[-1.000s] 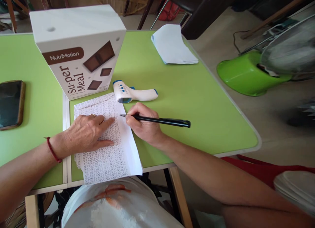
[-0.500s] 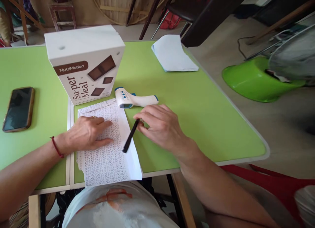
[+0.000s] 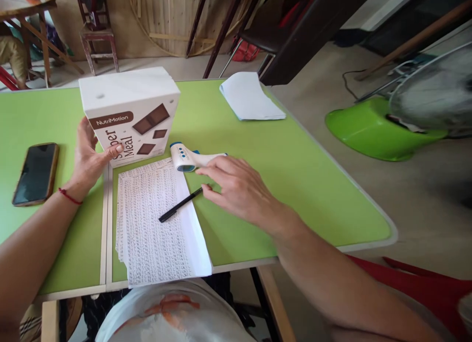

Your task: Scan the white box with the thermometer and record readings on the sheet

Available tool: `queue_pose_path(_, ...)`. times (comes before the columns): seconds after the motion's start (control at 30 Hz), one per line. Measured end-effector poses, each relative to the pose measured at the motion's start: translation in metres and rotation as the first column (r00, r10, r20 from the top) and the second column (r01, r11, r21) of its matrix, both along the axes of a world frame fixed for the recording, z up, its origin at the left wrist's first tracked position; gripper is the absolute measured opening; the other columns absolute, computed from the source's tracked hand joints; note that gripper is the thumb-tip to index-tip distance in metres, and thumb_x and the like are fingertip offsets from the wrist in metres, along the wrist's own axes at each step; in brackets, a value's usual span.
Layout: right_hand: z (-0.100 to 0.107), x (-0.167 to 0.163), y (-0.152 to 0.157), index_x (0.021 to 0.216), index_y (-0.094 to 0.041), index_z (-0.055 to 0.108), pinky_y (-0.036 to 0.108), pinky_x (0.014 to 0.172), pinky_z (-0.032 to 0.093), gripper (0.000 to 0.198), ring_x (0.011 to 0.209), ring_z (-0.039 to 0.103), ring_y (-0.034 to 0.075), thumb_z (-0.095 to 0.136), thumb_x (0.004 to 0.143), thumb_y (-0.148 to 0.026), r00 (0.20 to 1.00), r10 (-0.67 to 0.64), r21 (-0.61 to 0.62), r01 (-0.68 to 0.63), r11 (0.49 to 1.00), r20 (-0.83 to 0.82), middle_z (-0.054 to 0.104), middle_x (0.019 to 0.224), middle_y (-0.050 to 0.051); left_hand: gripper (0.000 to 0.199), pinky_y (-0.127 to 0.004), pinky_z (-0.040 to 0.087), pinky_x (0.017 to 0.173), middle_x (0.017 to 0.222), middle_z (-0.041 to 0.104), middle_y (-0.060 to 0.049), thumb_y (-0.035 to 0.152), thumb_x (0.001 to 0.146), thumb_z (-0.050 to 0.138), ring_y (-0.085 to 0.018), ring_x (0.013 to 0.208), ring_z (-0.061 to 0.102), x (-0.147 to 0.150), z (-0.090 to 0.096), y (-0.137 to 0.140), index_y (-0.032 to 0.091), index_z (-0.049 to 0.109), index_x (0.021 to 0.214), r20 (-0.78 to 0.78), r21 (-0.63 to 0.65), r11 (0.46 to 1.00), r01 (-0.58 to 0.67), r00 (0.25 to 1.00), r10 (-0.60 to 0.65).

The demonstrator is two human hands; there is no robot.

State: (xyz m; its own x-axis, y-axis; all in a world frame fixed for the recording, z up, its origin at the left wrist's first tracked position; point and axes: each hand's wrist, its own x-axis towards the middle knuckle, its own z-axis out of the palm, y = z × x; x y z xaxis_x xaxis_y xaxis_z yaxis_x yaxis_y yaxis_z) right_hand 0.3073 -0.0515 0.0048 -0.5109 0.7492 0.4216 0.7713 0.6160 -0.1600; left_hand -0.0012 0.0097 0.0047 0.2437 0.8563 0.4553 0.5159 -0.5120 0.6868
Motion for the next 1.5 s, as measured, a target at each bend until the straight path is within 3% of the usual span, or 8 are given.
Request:
queue_pose_path(0.13,0.008,0.003,0.025,0.111,-0.015,0.062,0.042,0.076,0.043,0.04,0.094,0.055,0.029,0.058,0.071,-0.011,0.984,-0.059,-0.054,0.068,0.996,0.167,0.06,0.105,0.015,0.078,-0.043,0.051,0.09,0.123,0.055,-0.015,0.052,0.07,0.075,-0.028,0.111,0.057,0.003,-0.004,0.007,0.016,0.035,0.127,0.259,-0.129,0.992,0.01,0.966,0.024)
queue_pose_path(0.37,-0.016,0.004,0.061,0.111,-0.018,0.059,0.034,0.066,0.042,0.041,0.074,0.054,0.021,0.055,0.071,-0.016,0.987,-0.024,-0.28,0.069,0.958,0.159,0.06,0.083,0.008,0.076,-0.041,0.051,0.087,0.125,0.055,-0.014,0.044,0.076,0.071,-0.025,0.112,0.057,0.003,0.001,0.0,0.012,0.031,0.131,0.142,-0.132,0.991,-0.017,0.989,0.036)
queue_pose_path(0.53,-0.012,0.006,0.06,0.104,-0.019,0.059,0.036,0.066,0.047,0.04,0.078,0.056,0.022,0.064,0.064,-0.019,0.951,-0.139,-0.208,0.083,0.975,-0.275,0.061,0.089,0.007,0.079,-0.041,0.05,0.083,0.116,0.059,-0.007,0.053,0.072,0.074,-0.025,0.103,0.058,0.006,0.014,-0.007,0.011,0.037,0.128,0.215,-0.102,0.988,-0.117,0.967,0.136)
queue_pose_path(0.67,0.019,-0.005,0.032,0.095,-0.024,0.055,0.036,0.061,0.05,0.033,0.07,0.056,0.018,0.069,0.066,-0.031,0.618,-0.114,-0.166,-0.026,0.986,-0.778,0.058,0.084,0.003,0.046,-0.041,0.054,0.084,0.108,0.065,-0.007,0.044,0.078,0.072,-0.025,0.098,0.062,0.017,0.031,-0.022,0.014,0.057,0.11,0.324,-0.078,0.995,-0.069,0.942,0.091)
queue_pose_path(0.73,0.034,-0.013,0.011,0.091,-0.027,0.054,0.035,0.058,0.051,0.025,0.066,0.054,0.017,0.066,0.072,-0.038,0.503,-0.063,-0.187,-0.199,0.962,-0.862,0.055,0.078,0.001,0.041,-0.04,0.057,0.079,0.108,0.065,-0.008,0.042,0.082,0.069,-0.026,0.095,0.064,0.024,0.033,-0.032,0.016,0.058,0.111,0.32,-0.107,0.994,0.015,0.947,0.02)
queue_pose_path(0.87,0.043,-0.027,-0.019,0.098,-0.03,0.055,0.031,0.051,0.051,0.036,0.061,0.052,0.014,0.071,0.069,-0.046,0.335,-0.088,-0.263,-0.524,0.81,-0.938,0.052,0.075,-0.001,0.043,-0.038,0.059,0.072,0.114,0.063,-0.013,0.042,0.091,0.056,-0.026,0.094,0.066,0.032,0.024,-0.047,0.015,0.049,0.124,0.184,-0.226,0.957,0.184,0.972,-0.144)
queue_pose_path(1.03,0.033,-0.038,-0.024,0.091,-0.024,0.059,0.027,0.045,0.045,0.026,0.053,0.048,0.011,0.07,0.072,-0.039,0.267,-0.17,-0.311,-0.688,0.656,-0.949,0.051,0.068,-0.002,0.05,-0.039,0.059,0.074,0.115,0.062,-0.016,0.043,0.09,0.057,-0.027,0.098,0.064,0.034,0.018,-0.052,0.012,0.044,0.126,0.108,-0.283,0.949,0.143,0.987,-0.116)
queue_pose_path(1.5,0.017,-0.055,-0.026,0.096,-0.022,0.062,0.028,0.052,0.048,0.03,0.06,0.053,0.011,0.074,0.07,-0.028,0.242,-0.324,-0.398,-0.682,0.614,-0.915,0.055,0.072,-0.001,0.058,-0.043,0.054,0.073,0.101,0.066,-0.01,0.05,0.07,0.076,-0.029,0.089,0.063,0.036,0.019,-0.054,0.016,0.054,0.112,0.251,-0.435,0.895,0.101,0.968,0.013)
